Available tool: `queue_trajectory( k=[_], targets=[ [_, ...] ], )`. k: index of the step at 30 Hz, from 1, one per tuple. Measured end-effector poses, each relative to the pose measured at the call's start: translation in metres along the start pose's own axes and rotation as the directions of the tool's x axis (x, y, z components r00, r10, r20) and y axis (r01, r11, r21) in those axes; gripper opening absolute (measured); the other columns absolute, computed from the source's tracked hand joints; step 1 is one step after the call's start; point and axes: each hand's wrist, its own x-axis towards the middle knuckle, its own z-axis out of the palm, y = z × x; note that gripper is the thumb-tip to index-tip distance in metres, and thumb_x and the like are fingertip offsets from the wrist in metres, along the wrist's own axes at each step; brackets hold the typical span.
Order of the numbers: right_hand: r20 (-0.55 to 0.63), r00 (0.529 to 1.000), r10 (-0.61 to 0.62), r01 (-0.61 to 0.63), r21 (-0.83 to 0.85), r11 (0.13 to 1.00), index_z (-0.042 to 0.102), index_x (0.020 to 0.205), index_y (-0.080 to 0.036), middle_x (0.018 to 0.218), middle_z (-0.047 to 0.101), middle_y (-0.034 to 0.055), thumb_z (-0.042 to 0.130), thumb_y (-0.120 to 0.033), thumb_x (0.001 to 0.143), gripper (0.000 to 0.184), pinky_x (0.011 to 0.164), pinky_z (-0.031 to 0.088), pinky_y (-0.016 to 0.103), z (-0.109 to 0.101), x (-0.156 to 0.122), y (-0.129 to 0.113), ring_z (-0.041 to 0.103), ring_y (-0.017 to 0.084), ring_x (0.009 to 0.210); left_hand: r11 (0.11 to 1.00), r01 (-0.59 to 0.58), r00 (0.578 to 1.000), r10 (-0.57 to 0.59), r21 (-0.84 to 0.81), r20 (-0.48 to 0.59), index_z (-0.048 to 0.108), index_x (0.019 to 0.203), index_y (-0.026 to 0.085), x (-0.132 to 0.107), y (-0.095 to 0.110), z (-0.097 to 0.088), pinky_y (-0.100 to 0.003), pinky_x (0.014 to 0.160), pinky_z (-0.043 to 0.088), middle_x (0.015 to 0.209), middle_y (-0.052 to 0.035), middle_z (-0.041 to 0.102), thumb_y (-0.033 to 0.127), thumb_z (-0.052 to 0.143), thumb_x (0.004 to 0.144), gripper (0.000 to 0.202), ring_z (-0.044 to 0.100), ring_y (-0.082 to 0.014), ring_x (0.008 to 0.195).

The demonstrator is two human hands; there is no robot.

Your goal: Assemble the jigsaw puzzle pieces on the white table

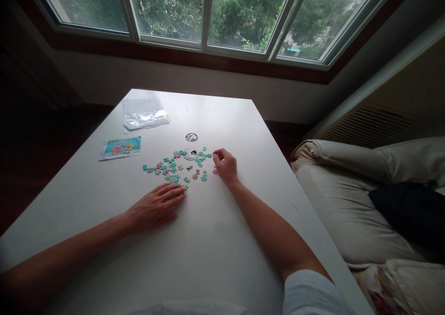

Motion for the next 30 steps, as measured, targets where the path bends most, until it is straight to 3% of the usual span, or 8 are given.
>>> queue_trajectory(
  k=[5,8,11,14,18,23,27,30],
  targets=[
    [-0.008,0.999,0.042,-0.042,-0.006,0.999,0.070,0.091,-0.020,0.081,0.071,0.0033,0.056,-0.036,0.087,0.022,0.070,0.048,0.030,-0.020,0.024,0.015,0.062,0.018,0.073,1.000,0.017,1.000,-0.017,-0.015,0.000,0.048,0.145,0.020,0.000,-0.005,0.000,-0.050,0.120,0.031,0.150,-0.0115,0.050,0.040,0.051,0.099,0.051,0.042,-0.0298,0.141],
    [0.176,0.983,0.051,-0.037,-0.085,0.996,0.072,0.090,-0.020,0.080,0.072,0.0036,0.059,-0.036,0.086,0.021,0.069,0.048,0.029,-0.039,0.036,0.023,0.062,0.018,0.070,0.999,0.009,1.000,-0.009,-0.031,-0.008,0.048,0.145,0.021,0.000,-0.007,0.000,-0.050,0.119,0.033,0.150,-0.0118,0.051,0.040,0.050,0.099,0.050,0.044,-0.0293,0.140],
    [0.350,0.936,0.040,0.030,-0.192,0.981,0.074,0.088,-0.021,0.077,0.072,0.0026,0.062,-0.035,0.084,0.019,0.066,0.045,0.028,-0.057,0.039,0.027,0.061,0.017,0.068,0.999,0.001,1.000,-0.002,-0.037,-0.007,0.047,0.146,0.021,0.001,-0.008,0.000,-0.049,0.119,0.034,0.150,-0.0114,0.051,0.041,0.049,0.099,0.050,0.044,-0.0285,0.140],
    [0.425,0.904,-0.038,0.146,-0.225,0.963,0.074,0.089,-0.021,0.077,0.072,0.0023,0.061,-0.032,0.085,0.018,0.065,0.043,0.027,-0.065,0.037,0.031,0.060,0.016,0.067,1.000,0.005,1.000,-0.005,-0.025,0.015,0.047,0.146,0.021,0.001,-0.008,-0.001,-0.048,0.119,0.033,0.152,-0.0104,0.049,0.041,0.048,0.100,0.050,0.043,-0.0282,0.141],
    [0.448,0.887,-0.112,0.222,-0.202,0.954,0.074,0.090,-0.020,0.076,0.070,0.0011,0.058,-0.026,0.084,0.018,0.067,0.043,0.027,-0.060,0.032,0.042,0.056,0.015,0.066,1.000,0.006,0.999,-0.005,-0.021,0.034,0.047,0.146,0.021,0.001,-0.009,-0.001,-0.049,0.119,0.034,0.151,-0.0102,0.050,0.040,0.047,0.100,0.049,0.044,-0.0284,0.140],
    [0.329,0.929,-0.168,0.257,-0.246,0.935,0.072,0.091,-0.019,0.078,0.067,0.0027,0.056,-0.024,0.086,0.017,0.072,0.044,0.029,-0.043,0.027,0.053,0.055,0.017,0.071,0.999,0.000,1.000,0.000,-0.036,0.012,0.048,0.145,0.022,0.001,-0.011,0.001,-0.048,0.119,0.034,0.152,-0.0094,0.050,0.039,0.048,0.100,0.048,0.044,-0.0281,0.140],
    [0.277,0.939,-0.203,0.286,-0.305,0.908,0.071,0.094,-0.019,0.084,0.066,0.0056,0.053,-0.022,0.090,0.018,0.082,0.045,0.033,-0.034,0.023,0.047,0.057,0.021,0.082,1.000,0.003,1.000,-0.003,-0.029,0.015,0.049,0.144,0.022,0.001,-0.011,0.000,-0.049,0.118,0.034,0.150,-0.0090,0.051,0.038,0.048,0.100,0.047,0.046,-0.0285,0.139],
    [0.295,0.927,-0.233,0.338,-0.382,0.860,0.072,0.104,-0.021,0.099,0.068,0.0091,0.056,-0.027,0.093,0.021,0.092,0.041,0.038,-0.030,0.020,0.038,0.056,0.025,0.100,0.998,-0.018,1.000,0.019,-0.054,0.003,0.050,0.144,0.024,0.002,-0.010,-0.002,-0.048,0.117,0.035,0.148,-0.0085,0.054,0.036,0.049,0.099,0.046,0.048,-0.0275,0.136]
  ],
)
